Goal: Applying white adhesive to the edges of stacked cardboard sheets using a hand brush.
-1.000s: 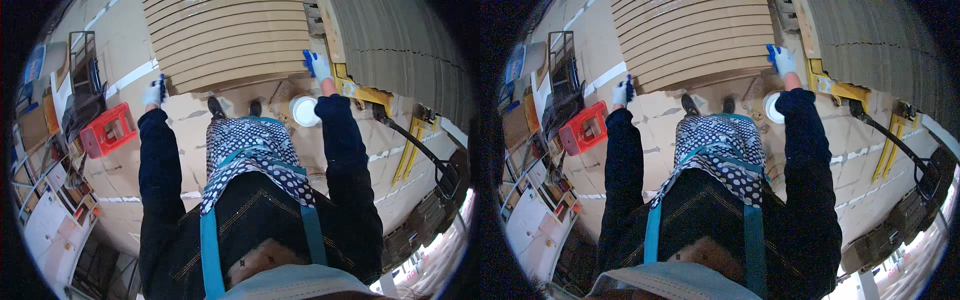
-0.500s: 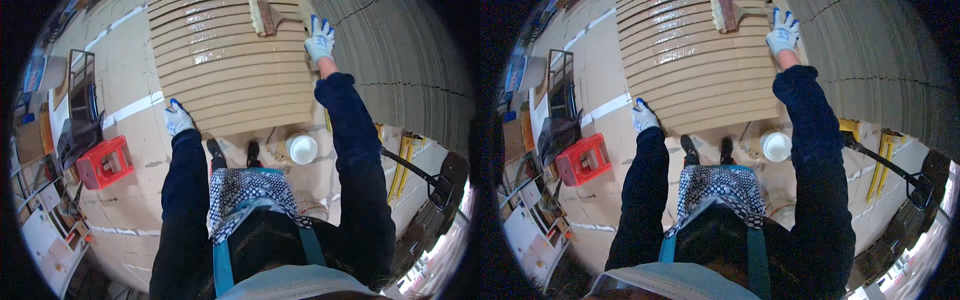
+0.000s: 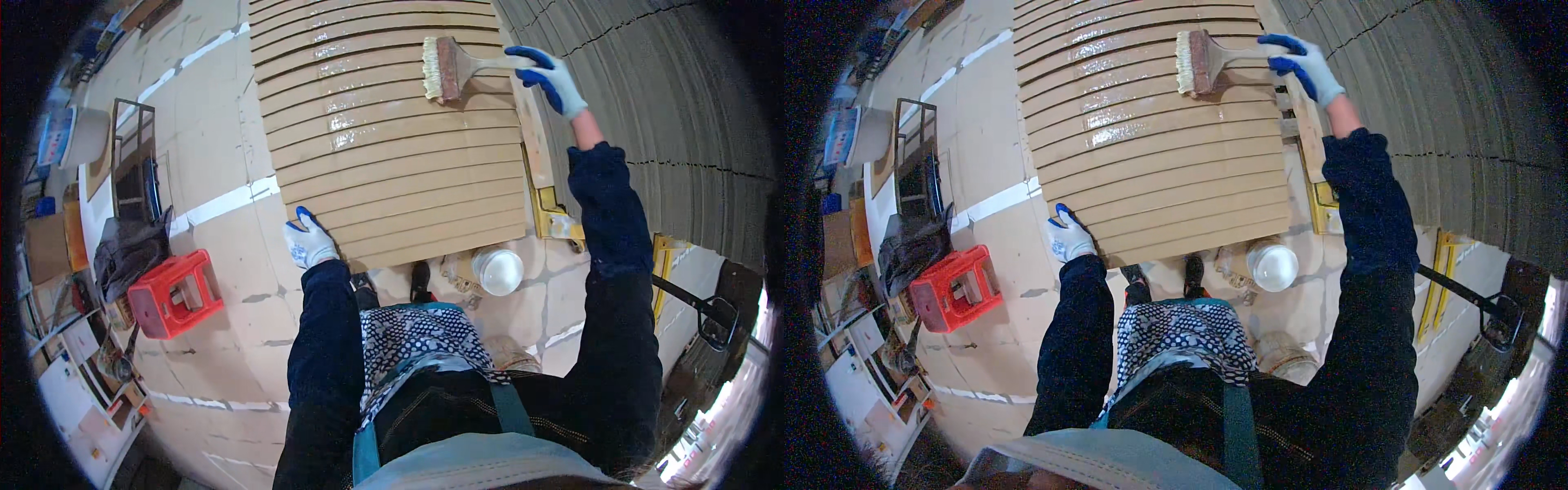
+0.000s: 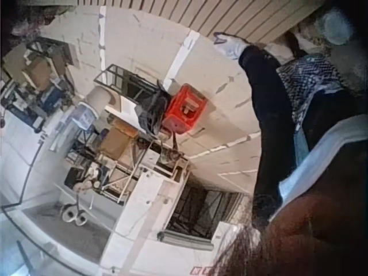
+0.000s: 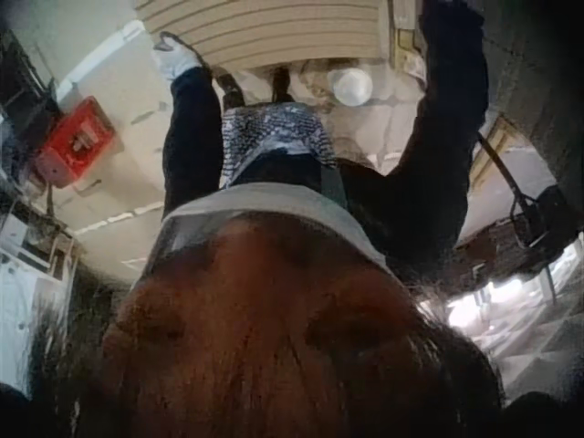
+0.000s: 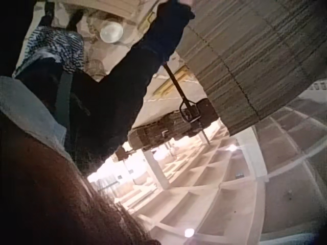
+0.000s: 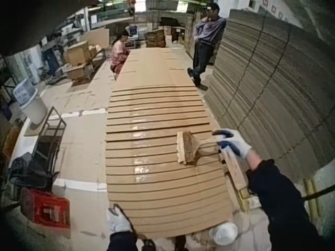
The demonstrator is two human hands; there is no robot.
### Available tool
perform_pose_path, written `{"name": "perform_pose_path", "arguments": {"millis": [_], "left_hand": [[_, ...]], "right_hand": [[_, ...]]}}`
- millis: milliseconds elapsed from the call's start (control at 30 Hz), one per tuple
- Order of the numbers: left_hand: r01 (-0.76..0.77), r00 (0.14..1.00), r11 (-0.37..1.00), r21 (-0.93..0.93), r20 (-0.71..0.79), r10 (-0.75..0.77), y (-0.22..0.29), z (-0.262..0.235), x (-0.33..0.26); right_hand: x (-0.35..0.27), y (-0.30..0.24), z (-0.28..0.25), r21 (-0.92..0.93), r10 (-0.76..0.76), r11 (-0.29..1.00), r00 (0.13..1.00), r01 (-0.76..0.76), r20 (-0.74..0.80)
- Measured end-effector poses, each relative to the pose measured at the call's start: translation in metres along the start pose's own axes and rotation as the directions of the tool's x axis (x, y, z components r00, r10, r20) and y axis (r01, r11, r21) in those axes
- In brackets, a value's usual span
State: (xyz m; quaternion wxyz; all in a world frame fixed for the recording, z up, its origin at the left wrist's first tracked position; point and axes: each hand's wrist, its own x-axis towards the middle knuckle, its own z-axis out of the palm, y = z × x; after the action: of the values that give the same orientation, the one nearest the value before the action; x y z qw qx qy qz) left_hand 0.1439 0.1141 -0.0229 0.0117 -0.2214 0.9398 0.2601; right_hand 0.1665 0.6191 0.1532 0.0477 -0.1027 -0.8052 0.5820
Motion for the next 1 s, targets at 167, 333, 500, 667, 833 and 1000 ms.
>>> {"name": "perform_pose_path", "arguments": {"millis": [167,333,500,667,833,1000], "left_hand": [[-0.083,0.983,0.997,-0.005,-0.162,0.081,0.003,0.001,-0.003],[-0.006,1.0,1.0,0.029,-0.004,0.006,0.004,-0.003,-0.002],[-0.049,0.998,0.999,0.011,-0.044,0.049,0.004,0.005,0.001],[-0.061,0.994,0.997,0.046,-0.083,0.064,0.0,0.013,0.004],[-0.105,0.989,0.993,0.049,-0.095,0.109,-0.002,0.018,0.011],[-0.176,0.974,0.981,0.08,-0.133,0.185,-0.02,0.036,0.034]], "right_hand": [[0.022,-0.057,0.078,0.082,-0.061,0.996,0.952,0.038,0.3],[0.083,-0.041,0.123,-0.774,-0.153,0.462,0.899,0.432,0.411],[0.107,-0.023,0.121,-0.68,-0.231,0.733,0.943,0.007,-0.239],[0.0,0.032,0.168,-0.316,-0.027,0.942,0.91,-0.116,-0.414],[-0.148,0.051,0.204,-0.117,-0.076,0.993,0.835,0.014,-0.545],[-0.295,0.116,0.174,-0.285,-0.213,0.953,0.44,-0.104,-0.872]]}}
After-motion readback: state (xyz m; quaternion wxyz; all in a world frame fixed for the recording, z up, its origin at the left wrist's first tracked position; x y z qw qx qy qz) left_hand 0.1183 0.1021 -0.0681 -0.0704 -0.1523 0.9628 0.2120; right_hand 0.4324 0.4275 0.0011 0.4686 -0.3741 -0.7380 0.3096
